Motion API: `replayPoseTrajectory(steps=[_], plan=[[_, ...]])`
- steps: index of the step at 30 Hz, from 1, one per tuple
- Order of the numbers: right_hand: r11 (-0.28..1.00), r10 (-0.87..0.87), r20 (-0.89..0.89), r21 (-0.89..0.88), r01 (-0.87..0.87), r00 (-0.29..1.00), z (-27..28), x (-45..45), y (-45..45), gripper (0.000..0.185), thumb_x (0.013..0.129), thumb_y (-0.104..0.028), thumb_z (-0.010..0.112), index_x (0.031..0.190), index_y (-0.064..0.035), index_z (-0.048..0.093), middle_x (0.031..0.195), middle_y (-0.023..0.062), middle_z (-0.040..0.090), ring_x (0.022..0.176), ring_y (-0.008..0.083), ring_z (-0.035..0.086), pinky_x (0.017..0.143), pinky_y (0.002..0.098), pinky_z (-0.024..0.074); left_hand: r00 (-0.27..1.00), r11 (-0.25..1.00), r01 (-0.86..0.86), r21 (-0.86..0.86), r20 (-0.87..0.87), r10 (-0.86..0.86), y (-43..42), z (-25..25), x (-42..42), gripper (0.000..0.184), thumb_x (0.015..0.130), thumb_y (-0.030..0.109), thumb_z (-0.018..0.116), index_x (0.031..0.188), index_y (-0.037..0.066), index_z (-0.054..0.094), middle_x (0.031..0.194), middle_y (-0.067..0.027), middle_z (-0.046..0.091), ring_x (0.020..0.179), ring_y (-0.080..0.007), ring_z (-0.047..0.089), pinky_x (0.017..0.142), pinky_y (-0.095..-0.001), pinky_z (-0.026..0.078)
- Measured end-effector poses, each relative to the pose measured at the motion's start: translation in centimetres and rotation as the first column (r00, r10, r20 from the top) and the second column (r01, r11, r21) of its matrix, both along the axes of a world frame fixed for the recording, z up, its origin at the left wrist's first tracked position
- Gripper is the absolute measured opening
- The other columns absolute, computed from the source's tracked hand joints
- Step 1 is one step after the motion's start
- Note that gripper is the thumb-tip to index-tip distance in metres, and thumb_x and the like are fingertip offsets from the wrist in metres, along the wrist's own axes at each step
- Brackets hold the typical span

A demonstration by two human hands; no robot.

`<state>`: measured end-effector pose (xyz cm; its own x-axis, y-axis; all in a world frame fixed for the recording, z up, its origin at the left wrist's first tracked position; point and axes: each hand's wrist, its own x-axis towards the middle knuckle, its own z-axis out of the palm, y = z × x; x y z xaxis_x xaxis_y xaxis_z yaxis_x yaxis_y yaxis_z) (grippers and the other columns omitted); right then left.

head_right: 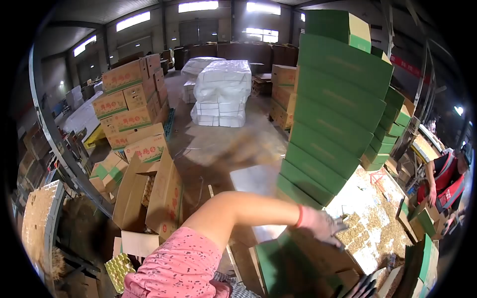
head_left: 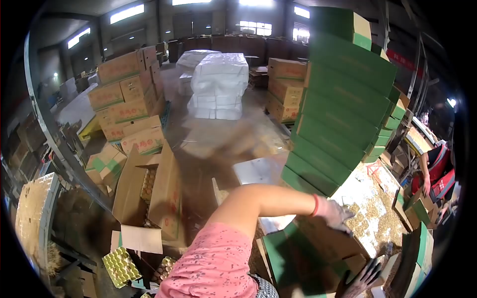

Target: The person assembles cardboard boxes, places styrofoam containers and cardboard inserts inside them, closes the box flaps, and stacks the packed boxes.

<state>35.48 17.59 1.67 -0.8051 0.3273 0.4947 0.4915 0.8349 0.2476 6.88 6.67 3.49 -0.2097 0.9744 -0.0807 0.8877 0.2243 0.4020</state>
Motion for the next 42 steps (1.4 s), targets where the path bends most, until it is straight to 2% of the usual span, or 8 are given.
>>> replayPoseTrajectory(steps=[5, 10, 20, 23, 31, 32, 39, 42], plan=[[0.663, 0.531, -0.406, -0.348, -0.663, 0.744, -3.2, 4.6, 3.8, 0.046, 0.089, -0.034, 0.062, 0.126, -0.0096, 0.053, 0.118, 0.0159, 0.056, 0.113, 0.0347, 0.052, 0.102, 0.0577, 0.0360, 0.984, 0.997, -0.046, -0.065, -0.176, 0.034, 1.9, 2.2, -0.3, 0.071, 0.088, 0.056, 0.048, 0.129, -0.001, 0.050, 0.127, -0.0269, 0.051, 0.117, -0.0389, 0.052, 0.099, -0.0442, 0.041], [0.781, 0.461, -0.274, -0.326, -0.533, 0.844, -1.0, 1.5, 2.1, 0.044, 0.092, -0.033, 0.057, 0.129, -0.0091, 0.051, 0.120, 0.0170, 0.056, 0.113, 0.0327, 0.053, 0.099, 0.0524, 0.0396, 0.836, 0.938, 0.340, 0.070, -0.480, -0.267, 4.6, -5.5, -1.3, 0.036, 0.086, 0.024, 0.052, 0.108, -0.003, 0.058, 0.079, -0.0240, 0.064, 0.079, -0.0378, 0.066, 0.066, -0.0467, 0.052], [0.994, 0.066, -0.265, 0.098, -0.041, 0.962, 4.2, -3.8, 15.5, 0.042, 0.098, -0.031, 0.046, 0.133, -0.0080, 0.047, 0.124, 0.0194, 0.054, 0.113, 0.0287, 0.054, 0.093, 0.0416, 0.0468, 0.870, 0.753, 0.402, 0.521, 0.041, -0.492, 8.0, -14.4, 15.9, 0.057, 0.081, 0.040, 0.054, 0.118, -0.003, 0.054, 0.106, -0.0248, 0.054, 0.101, -0.0380, 0.054, 0.086, -0.0520, 0.039], [0.952, 0.055, 0.224, -0.306, 0.017, 0.973, -0.6, -2.5, 17.6, 0.084, 0.092, -0.047, 0.054, 0.152, -0.0177, 0.003, 0.141, 0.0158, 0.045, 0.129, 0.0378, 0.042, 0.105, 0.0527, 0.0345, 0.864, 0.760, 0.403, 0.510, 0.062, -0.500, 8.0, -14.5, 16.5, 0.064, 0.079, 0.045, 0.055, 0.122, -0.003, 0.053, 0.115, -0.0250, 0.051, 0.107, -0.0380, 0.051, 0.092, -0.0536, 0.036], [0.674, 0.201, -0.169, -0.691, -0.261, 0.965, -3.9, 2.0, 2.4, 0.062, 0.089, -0.039, 0.058, 0.135, -0.0112, 0.026, 0.120, 0.0164, 0.053, 0.109, 0.0353, 0.051, 0.090, 0.0473, 0.0415, 0.829, 0.570, 0.551, 0.610, -0.477, -0.291, 11.1, -11.9, 11.7, 0.082, 0.075, 0.058, 0.057, 0.130, -0.003, 0.050, 0.137, -0.0256, 0.043, 0.125, -0.0382, 0.042, 0.108, -0.0578, 0.025], [0.581, 0.145, -0.212, -0.773, -0.256, 0.967, -4.4, 2.4, 2.0, 0.060, 0.089, -0.038, 0.059, 0.132, -0.0104, 0.029, 0.117, 0.0164, 0.054, 0.106, 0.0350, 0.053, 0.088, 0.0467, 0.0424, 0.901, 0.906, 0.332, 0.263, 0.196, -0.386, 7.0, -10.1, 8.8, 0.100, 0.068, 0.071, 0.060, 0.137, 0.001, 0.044, 0.144, -0.0255, 0.036, 0.134, -0.0412, 0.031, 0.114, -0.0577, 0.011], [-0.069, -0.294, -0.436, -0.878, -0.473, 0.851, -1.4, 3.6, -0.6, 0.043, 0.086, -0.032, 0.062, 0.117, -0.0046, 0.049, 0.098, 0.0170, 0.061, 0.089, 0.0328, 0.061, 0.074, 0.0419, 0.0486, 0.958, 0.651, 0.283, 0.704, -0.180, -0.222, 0.7, -13.2, 0.1, 0.069, 0.080, 0.039, 0.065, 0.135, 0.003, 0.045, 0.134, -0.0244, 0.043, 0.119, -0.0389, 0.045, 0.103, -0.0463, 0.038], [0.033, -0.045, -0.403, -0.915, -0.402, 0.914, 3.6, 1.3, -1.5, 0.037, 0.085, -0.029, 0.064, 0.110, -0.0021, 0.057, 0.090, 0.0172, 0.064, 0.082, 0.0318, 0.065, 0.069, 0.0399, 0.0512, 0.728, 0.960, -0.055, 0.274, 0.669, -0.150, -1.8, -13.8, 1.7, 0.049, 0.098, 0.024, 0.045, 0.142, 0.003, 0.037, 0.142, -0.0143, 0.042, 0.131, -0.0196, 0.039, 0.109, -0.0351, 0.033]])
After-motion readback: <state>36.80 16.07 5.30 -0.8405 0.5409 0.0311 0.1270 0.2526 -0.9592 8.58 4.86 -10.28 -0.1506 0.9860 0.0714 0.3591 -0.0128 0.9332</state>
